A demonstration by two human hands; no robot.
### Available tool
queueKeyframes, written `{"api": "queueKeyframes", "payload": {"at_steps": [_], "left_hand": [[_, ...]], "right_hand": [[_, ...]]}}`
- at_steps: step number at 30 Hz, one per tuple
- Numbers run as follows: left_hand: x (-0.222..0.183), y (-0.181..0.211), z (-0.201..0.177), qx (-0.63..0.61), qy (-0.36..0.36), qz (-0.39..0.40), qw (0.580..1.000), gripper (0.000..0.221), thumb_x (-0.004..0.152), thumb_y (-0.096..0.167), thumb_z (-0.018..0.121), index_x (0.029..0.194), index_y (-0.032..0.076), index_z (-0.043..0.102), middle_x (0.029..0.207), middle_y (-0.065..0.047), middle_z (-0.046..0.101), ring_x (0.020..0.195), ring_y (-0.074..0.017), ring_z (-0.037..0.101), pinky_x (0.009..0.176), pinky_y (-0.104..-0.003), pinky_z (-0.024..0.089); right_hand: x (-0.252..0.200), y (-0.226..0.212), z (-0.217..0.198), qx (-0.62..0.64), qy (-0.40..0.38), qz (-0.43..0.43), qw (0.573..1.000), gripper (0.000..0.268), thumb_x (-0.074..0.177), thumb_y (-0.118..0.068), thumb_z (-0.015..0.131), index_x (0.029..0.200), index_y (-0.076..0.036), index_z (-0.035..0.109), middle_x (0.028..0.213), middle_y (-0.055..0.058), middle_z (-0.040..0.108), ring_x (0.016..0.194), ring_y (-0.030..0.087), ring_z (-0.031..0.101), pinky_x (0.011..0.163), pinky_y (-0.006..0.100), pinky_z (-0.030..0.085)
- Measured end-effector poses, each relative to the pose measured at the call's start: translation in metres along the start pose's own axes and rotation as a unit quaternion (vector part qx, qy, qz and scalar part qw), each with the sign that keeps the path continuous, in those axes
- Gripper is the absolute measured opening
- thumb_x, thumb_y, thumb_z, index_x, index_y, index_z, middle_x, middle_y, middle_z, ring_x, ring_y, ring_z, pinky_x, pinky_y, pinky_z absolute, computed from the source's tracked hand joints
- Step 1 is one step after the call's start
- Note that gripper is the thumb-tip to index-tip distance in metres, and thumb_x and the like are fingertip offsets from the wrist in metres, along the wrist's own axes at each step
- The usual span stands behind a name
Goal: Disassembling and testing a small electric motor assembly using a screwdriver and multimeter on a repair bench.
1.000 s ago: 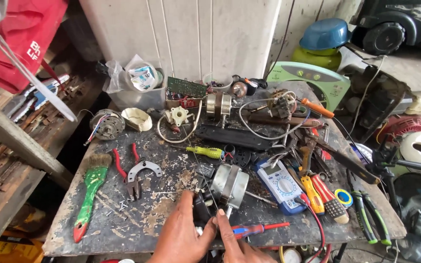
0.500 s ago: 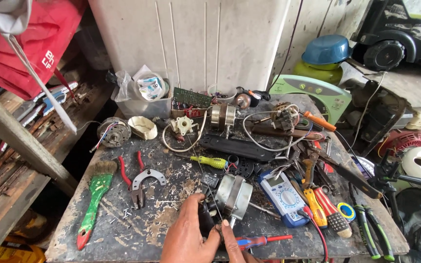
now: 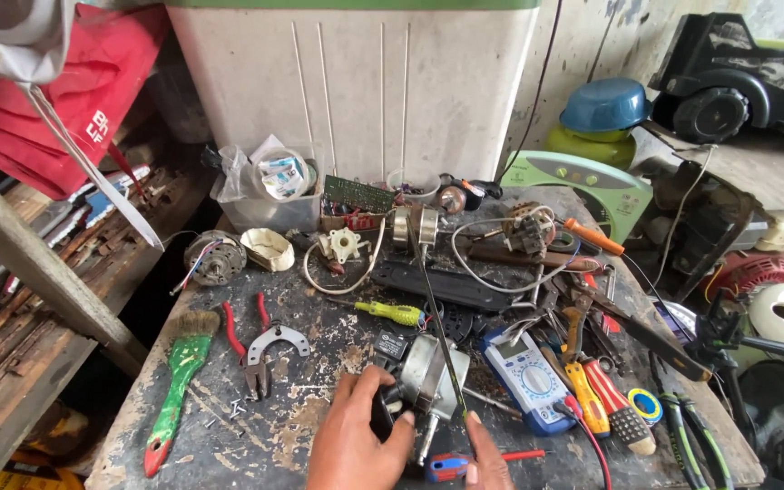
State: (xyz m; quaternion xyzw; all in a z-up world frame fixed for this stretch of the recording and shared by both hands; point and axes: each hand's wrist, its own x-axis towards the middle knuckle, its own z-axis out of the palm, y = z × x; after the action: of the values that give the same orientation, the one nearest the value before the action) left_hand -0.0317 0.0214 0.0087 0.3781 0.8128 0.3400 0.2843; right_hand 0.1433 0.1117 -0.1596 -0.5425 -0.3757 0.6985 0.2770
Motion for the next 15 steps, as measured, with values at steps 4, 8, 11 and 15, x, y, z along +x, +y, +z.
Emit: {"api": "queueKeyframes", "payload": {"at_steps": [4, 8, 11, 15], "left_hand": [[0.009, 0.0, 0.001, -0.05, 0.014, -0.027, 0.998, 0.018, 0.093, 0.04, 0.067, 0.1, 0.025, 0.063, 0.109, 0.0, 0.057, 0.096, -0.0183, 0.07, 0.076, -0.033, 0.056], [0.018, -0.014, 0.013, -0.026, 0.039, 0.013, 0.999, 0.023, 0.095, 0.048, 0.061, 0.1, 0.026, 0.057, 0.105, -0.001, 0.05, 0.081, -0.0267, 0.061, 0.071, -0.038, 0.043], [0.018, -0.01, 0.013, -0.039, 0.069, 0.034, 0.996, 0.018, 0.094, 0.042, 0.06, 0.093, 0.025, 0.057, 0.1, -0.001, 0.052, 0.083, -0.0259, 0.064, 0.072, -0.039, 0.045], [0.015, -0.001, 0.008, -0.045, 0.068, 0.0, 0.997, 0.022, 0.098, 0.042, 0.054, 0.09, 0.022, 0.057, 0.1, -0.001, 0.056, 0.083, -0.0219, 0.065, 0.071, -0.038, 0.045]], "right_hand": [[-0.047, -0.02, 0.025, 0.037, 0.031, -0.039, 0.998, 0.054, 0.099, -0.016, 0.053, 0.152, -0.027, 0.061, 0.152, 0.009, 0.061, 0.114, 0.033, 0.07, 0.085, 0.039, 0.052], [-0.002, 0.036, -0.007, -0.244, -0.032, -0.342, 0.907, 0.068, 0.095, -0.048, 0.041, 0.157, -0.022, 0.042, 0.163, 0.003, 0.046, 0.152, 0.022, 0.042, 0.12, 0.041, 0.032], [-0.01, 0.029, -0.006, -0.273, -0.006, -0.349, 0.897, 0.06, 0.095, -0.034, 0.047, 0.154, -0.025, 0.049, 0.16, 0.002, 0.05, 0.147, 0.019, 0.049, 0.117, 0.035, 0.034], [0.013, 0.034, -0.016, -0.24, -0.055, -0.358, 0.901, 0.061, 0.096, -0.033, 0.047, 0.156, -0.024, 0.045, 0.16, 0.004, 0.05, 0.145, 0.024, 0.051, 0.12, 0.039, 0.034]]}}
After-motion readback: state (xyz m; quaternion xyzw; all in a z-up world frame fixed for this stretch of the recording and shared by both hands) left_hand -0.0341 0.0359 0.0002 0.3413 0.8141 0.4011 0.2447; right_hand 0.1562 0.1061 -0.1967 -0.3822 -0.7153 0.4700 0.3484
